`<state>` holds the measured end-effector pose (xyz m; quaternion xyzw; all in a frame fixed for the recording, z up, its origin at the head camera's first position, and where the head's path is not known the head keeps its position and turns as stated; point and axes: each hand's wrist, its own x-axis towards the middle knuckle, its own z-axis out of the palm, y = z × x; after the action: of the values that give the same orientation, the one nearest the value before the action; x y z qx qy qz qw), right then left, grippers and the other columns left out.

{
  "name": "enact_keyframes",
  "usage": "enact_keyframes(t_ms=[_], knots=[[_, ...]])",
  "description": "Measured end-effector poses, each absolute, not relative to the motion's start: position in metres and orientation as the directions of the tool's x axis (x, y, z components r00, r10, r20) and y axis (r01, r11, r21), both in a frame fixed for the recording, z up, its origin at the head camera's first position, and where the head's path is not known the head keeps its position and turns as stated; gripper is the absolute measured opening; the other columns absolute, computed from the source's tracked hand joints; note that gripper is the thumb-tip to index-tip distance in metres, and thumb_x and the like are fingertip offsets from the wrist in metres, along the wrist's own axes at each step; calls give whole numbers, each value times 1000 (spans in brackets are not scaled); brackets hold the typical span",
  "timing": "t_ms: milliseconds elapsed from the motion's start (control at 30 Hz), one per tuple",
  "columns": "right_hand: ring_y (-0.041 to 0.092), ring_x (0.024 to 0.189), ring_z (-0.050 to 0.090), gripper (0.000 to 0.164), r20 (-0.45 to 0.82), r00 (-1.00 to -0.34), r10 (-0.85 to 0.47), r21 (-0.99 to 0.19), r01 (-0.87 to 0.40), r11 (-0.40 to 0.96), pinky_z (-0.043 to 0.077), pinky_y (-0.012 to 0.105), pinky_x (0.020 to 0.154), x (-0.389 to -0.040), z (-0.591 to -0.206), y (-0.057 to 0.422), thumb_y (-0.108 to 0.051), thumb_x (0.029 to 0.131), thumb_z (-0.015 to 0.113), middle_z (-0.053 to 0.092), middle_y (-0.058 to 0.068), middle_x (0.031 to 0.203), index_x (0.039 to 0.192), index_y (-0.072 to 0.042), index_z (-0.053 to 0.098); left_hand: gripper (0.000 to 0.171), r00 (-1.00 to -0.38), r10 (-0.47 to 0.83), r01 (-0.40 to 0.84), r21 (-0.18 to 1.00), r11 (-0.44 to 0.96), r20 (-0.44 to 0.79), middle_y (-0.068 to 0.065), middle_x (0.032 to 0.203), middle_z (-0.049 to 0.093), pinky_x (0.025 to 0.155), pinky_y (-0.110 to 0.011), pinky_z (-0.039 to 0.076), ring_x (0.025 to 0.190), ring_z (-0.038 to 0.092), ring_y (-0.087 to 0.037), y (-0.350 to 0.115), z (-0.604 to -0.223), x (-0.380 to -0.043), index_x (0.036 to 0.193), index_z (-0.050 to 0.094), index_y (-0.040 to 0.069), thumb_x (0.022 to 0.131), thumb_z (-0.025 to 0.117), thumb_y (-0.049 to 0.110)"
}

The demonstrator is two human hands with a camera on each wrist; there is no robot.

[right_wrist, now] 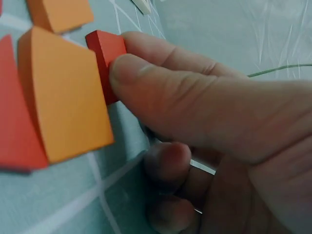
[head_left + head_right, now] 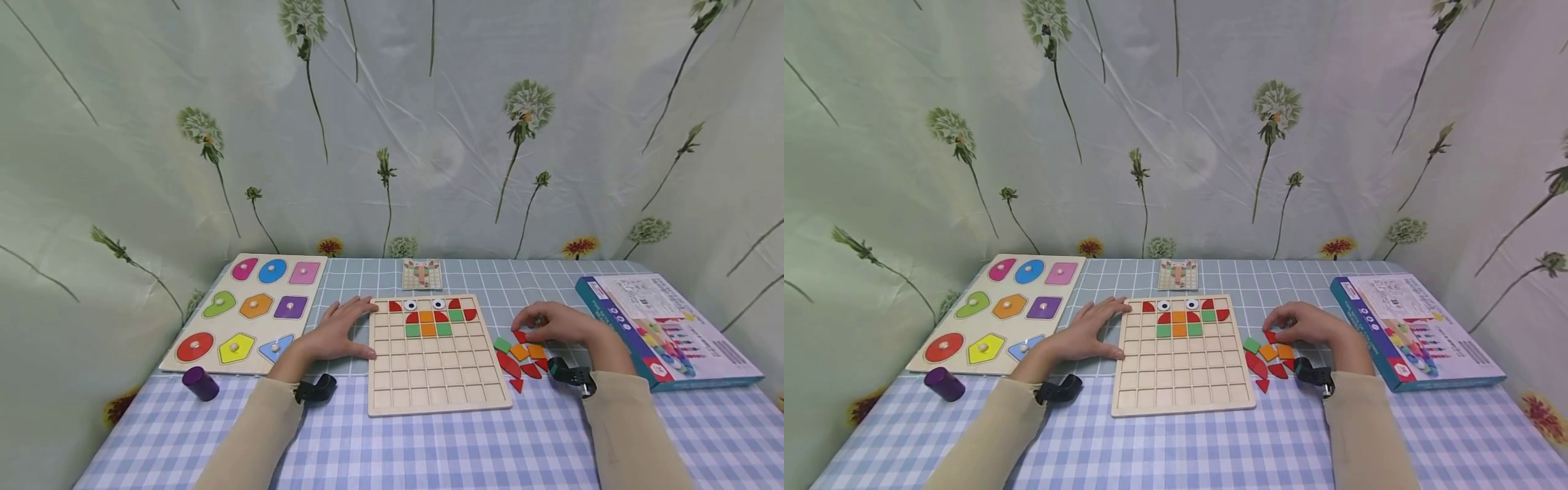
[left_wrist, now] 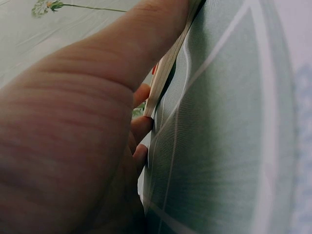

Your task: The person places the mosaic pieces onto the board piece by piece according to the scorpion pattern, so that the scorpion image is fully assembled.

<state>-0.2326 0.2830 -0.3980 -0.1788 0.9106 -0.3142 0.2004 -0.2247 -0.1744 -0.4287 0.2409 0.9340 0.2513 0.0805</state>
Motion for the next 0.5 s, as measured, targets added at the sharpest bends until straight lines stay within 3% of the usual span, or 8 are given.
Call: enact_keyframes(t_ms=[500], knots=[[25,102,49,22,-269,-861,-431,-641,-174,748,48,31,79,-233,-399,280,-12,88,72,59,8,110,108,-20,75,92,-871,491,409,504,761,-35,-6,167,25,124,-63,2,157,14,-33,-173,-427,-225,150,42,20,75,83,54]])
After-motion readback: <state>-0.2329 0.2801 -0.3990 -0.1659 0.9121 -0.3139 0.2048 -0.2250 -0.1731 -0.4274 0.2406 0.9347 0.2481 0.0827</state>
